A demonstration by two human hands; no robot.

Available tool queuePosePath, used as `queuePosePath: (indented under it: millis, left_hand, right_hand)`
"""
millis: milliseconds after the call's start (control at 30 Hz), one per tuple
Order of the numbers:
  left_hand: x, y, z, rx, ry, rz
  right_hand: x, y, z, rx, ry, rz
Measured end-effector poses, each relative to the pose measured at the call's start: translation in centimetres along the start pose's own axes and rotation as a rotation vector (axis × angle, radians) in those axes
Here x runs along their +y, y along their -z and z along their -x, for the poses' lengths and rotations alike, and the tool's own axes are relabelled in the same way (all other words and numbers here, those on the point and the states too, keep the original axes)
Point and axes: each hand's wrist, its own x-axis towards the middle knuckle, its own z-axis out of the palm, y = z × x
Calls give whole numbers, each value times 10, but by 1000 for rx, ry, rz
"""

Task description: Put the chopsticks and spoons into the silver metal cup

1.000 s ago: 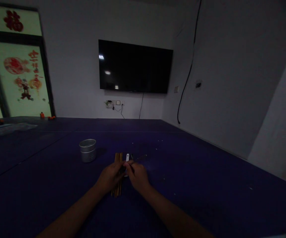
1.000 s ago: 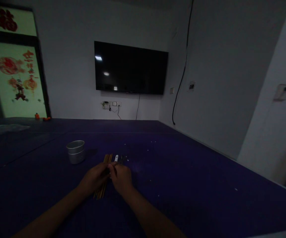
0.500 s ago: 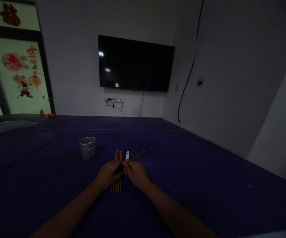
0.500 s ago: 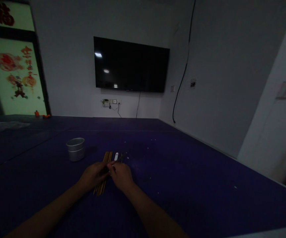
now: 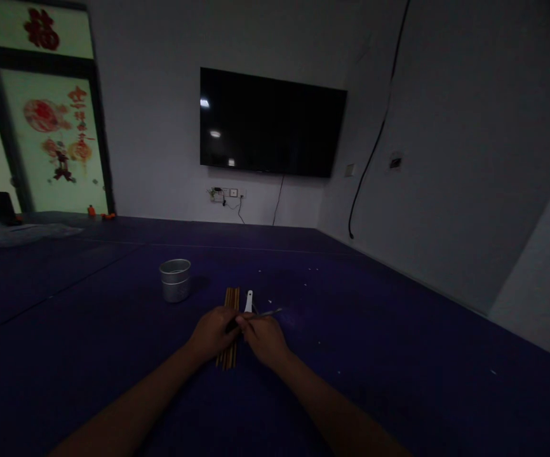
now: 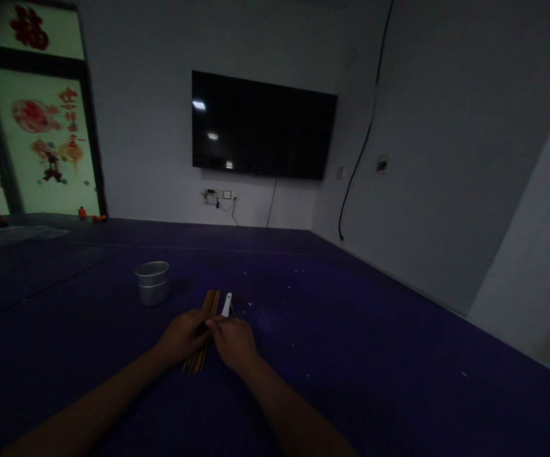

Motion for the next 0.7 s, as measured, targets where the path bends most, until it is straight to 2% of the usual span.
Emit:
queuePosePath:
  millis: [267, 433, 600, 700]
  left_hand:
    - [2, 0, 1, 30, 14, 11]
    - [8, 6, 1, 97, 10, 36]
    - [12, 9, 2, 220, -48, 68]
    - [13, 9, 3, 239, -93, 71]
  right_hand:
    - [1, -3, -1, 80, 2, -120]
    - [2, -2, -1, 128, -28, -221]
    - [5, -2, -4, 353, -82, -416]
    - [10, -3, -6, 470, -149, -505]
